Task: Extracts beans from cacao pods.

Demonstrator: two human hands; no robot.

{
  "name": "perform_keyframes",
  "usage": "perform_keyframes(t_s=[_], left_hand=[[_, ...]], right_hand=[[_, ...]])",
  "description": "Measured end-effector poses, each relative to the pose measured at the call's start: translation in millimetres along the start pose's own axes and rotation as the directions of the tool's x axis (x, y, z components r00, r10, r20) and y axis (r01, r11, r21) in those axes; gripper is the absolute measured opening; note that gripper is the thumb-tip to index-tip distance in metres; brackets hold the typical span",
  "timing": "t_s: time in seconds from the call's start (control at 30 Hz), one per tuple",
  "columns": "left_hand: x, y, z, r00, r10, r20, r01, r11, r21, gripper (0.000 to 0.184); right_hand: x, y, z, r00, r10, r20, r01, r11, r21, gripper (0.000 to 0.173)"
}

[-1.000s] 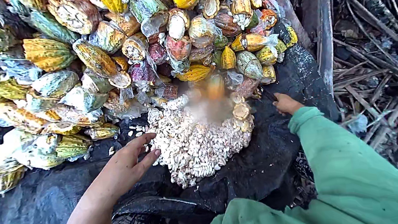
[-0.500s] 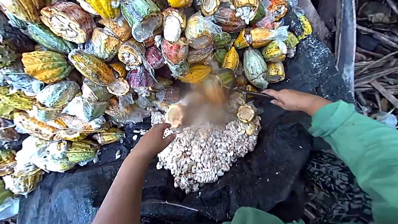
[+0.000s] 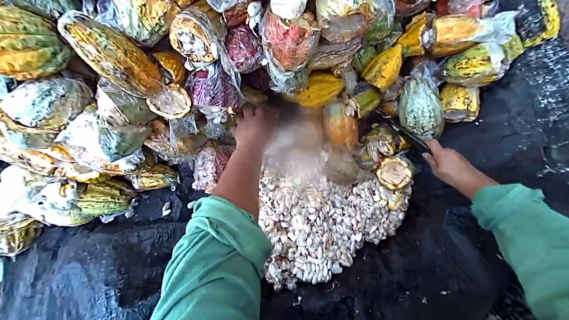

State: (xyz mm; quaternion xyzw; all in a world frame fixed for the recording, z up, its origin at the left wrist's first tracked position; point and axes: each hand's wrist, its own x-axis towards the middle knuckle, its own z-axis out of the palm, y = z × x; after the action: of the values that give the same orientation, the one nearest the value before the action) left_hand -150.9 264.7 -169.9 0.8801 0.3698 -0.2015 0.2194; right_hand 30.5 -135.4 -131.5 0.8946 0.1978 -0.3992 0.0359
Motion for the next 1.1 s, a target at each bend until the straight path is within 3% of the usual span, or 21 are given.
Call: perform_keyframes(t_s=[0.1,0.2,0.3,0.43,0.53,0.63,0.73,0.8,0.83,0.87,0.93,1.0,1.1], left_hand=[[14.5,4.2,7.0,0.999,-0.017,-0.04,0.017,1.0,-0.014,0.079],[16.7,10.4,9.9,0.999,-0.03,-0.019,0.03,0.999,-0.016,0.075],[4.8,7.8,10.0,0.992,0.101,0.081,-0.099,0.995,-0.019,0.068],[-41.9,12.7,33.8,0.948,0.185,0.261,-0.215,0.972,0.093,0.069],[-88.6,1.8,53.0,0.905,0.194,0.378,-0.232,0.971,0.058,0.07],[-128.7,-4.0,49.7,0.768,0.226,0.599,-0.324,0.944,0.059,0.073],[-146.6,2.4,26.5,0.522,0.231,0.821,-0.466,0.883,0.047,0.059],[-138.2,15.6,-0.9,0.434,0.208,0.876,-0.453,0.891,0.013,0.049],[-129.5,20.7,-16.9,0.463,0.212,0.861,-0.416,0.909,0.0,0.047],[-118.2,21.4,-29.2,0.551,0.237,0.8,-0.372,0.928,-0.02,0.043],[-86.5,15.1,-33.8,0.784,0.292,0.548,-0.273,0.955,-0.117,0.037],[-51.3,17.1,-22.9,0.918,0.262,0.297,-0.166,0.935,-0.313,0.042],[-13.9,38.6,-2.5,0.976,0.152,0.156,-0.035,0.818,-0.575,0.05]], right_hand=[[23.0,-45.3,-1.8,0.999,0.054,0.008,-0.054,0.979,0.196,0.043],[40.7,-69.5,-4.0,0.998,0.055,0.027,-0.059,0.979,0.195,0.043],[28.1,-69.1,-15.4,0.993,0.005,0.114,-0.028,0.979,0.202,0.045],[-14.1,-70.2,-31.0,0.959,-0.082,0.273,0.102,0.993,-0.058,0.047],[-27.5,-78.0,-37.2,0.942,-0.139,0.304,0.204,0.959,-0.195,0.045],[-52.4,-82.9,-39.0,0.889,-0.251,0.383,0.342,0.92,-0.193,0.041],[-91.0,-76.0,-26.4,0.748,-0.39,0.537,0.569,0.793,-0.217,0.037],[-104.2,-49.6,-38.2,0.816,-0.383,0.433,0.506,0.836,-0.214,0.037],[-101.9,-26.7,-53.4,0.875,-0.377,0.305,0.451,0.864,-0.225,0.038],[-95.2,1.3,-71.0,0.915,-0.363,0.174,0.397,0.885,-0.241,0.038],[-78.3,70.6,-104.7,0.959,-0.283,-0.002,0.273,0.927,-0.257,0.037],[-70.2,127.8,-128.7,0.995,-0.098,-0.006,0.094,0.969,-0.227,0.036],[-63.2,145.5,-129.1,0.985,0.121,0.126,-0.098,0.98,-0.173,0.038]])
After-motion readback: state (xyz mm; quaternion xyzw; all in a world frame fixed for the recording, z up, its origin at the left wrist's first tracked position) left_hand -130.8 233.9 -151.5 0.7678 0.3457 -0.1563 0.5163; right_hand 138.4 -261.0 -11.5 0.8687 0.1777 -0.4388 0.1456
